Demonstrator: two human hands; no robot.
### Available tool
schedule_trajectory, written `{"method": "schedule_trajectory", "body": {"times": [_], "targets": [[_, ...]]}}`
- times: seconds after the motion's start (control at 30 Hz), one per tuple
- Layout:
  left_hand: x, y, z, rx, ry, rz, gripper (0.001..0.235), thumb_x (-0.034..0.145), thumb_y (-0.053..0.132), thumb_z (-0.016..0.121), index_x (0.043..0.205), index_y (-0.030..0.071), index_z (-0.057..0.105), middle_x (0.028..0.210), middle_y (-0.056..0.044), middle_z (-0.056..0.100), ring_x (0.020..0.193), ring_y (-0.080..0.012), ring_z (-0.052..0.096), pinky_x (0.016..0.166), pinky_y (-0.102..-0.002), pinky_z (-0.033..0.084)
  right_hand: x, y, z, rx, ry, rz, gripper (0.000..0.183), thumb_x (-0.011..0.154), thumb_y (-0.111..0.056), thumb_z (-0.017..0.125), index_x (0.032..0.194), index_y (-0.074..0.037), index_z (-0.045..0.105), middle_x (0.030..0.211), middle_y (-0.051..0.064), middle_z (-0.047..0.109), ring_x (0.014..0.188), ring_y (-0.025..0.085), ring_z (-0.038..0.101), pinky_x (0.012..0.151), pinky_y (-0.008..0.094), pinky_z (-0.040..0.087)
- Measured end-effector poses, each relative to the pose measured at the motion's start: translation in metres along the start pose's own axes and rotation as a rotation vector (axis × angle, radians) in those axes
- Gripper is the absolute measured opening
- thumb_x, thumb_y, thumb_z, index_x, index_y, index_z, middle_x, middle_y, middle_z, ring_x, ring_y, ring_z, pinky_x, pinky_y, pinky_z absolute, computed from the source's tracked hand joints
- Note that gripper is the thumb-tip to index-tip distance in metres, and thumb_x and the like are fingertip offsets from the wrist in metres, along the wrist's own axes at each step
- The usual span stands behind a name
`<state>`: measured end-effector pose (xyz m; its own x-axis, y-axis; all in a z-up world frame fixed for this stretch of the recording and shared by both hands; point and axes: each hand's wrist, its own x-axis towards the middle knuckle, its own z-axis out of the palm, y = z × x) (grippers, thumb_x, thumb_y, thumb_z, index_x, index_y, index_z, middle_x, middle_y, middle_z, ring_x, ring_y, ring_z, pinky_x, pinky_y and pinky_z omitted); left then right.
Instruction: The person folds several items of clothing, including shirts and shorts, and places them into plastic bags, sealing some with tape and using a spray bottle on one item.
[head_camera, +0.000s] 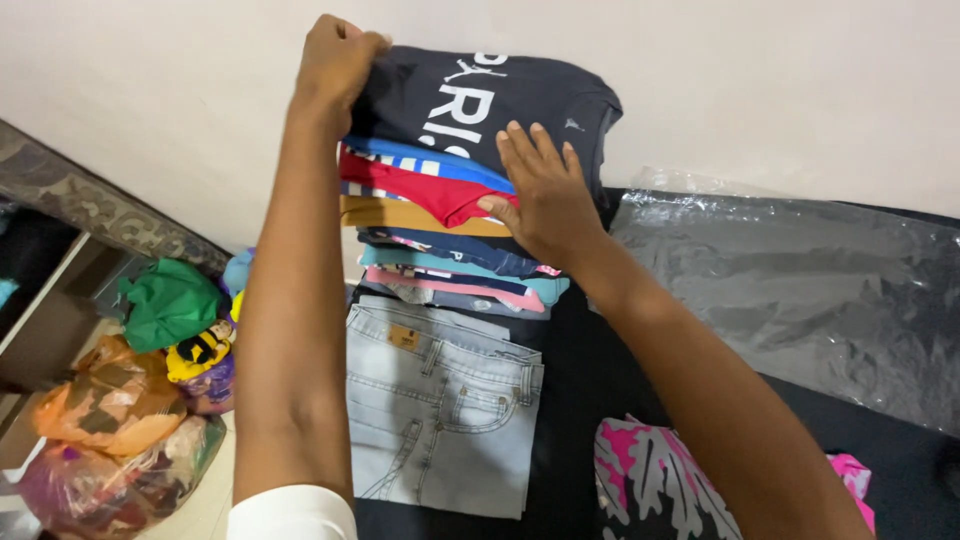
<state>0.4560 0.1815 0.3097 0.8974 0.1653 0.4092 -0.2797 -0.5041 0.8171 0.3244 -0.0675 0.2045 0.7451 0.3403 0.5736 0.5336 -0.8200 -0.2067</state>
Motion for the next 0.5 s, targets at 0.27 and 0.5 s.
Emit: {"method": "schedule_trajectory", "body": {"times": [0.27, 0.5], "targets": [[0.009, 0.022, -0.018, -0.099, -0.451, -0.239, 0.057, 0.081, 0.001, 0.062, 0.135, 0.022, 0.063, 0.124, -0.021, 0.071, 0.080, -0.0211, 0.079, 0.038, -0.011, 0.043, -0.002, 0.007, 0.001, 0.100, -0.015, 0.026, 0.072, 0.105, -0.052, 0.050, 0.154, 0.000, 0.040, 0.164, 0.021, 0.034, 0.153, 0.041, 0.024, 0.115, 0.068, 0.024], [0.001, 0.044, -0.009, -0.380, -0.396, -0.225, 0.054, 0.074, -0.004, 0.055, 0.125, 0.006, 0.072, 0.113, -0.011, 0.078, 0.075, -0.0127, 0.076, 0.067, -0.012, 0.065, -0.005, 0.007, 0.000, 0.112, 0.005, 0.011, 0.076, 0.104, -0.055, 0.048, 0.154, 0.001, 0.039, 0.164, 0.022, 0.034, 0.153, 0.042, 0.023, 0.116, 0.070, 0.022]]}}
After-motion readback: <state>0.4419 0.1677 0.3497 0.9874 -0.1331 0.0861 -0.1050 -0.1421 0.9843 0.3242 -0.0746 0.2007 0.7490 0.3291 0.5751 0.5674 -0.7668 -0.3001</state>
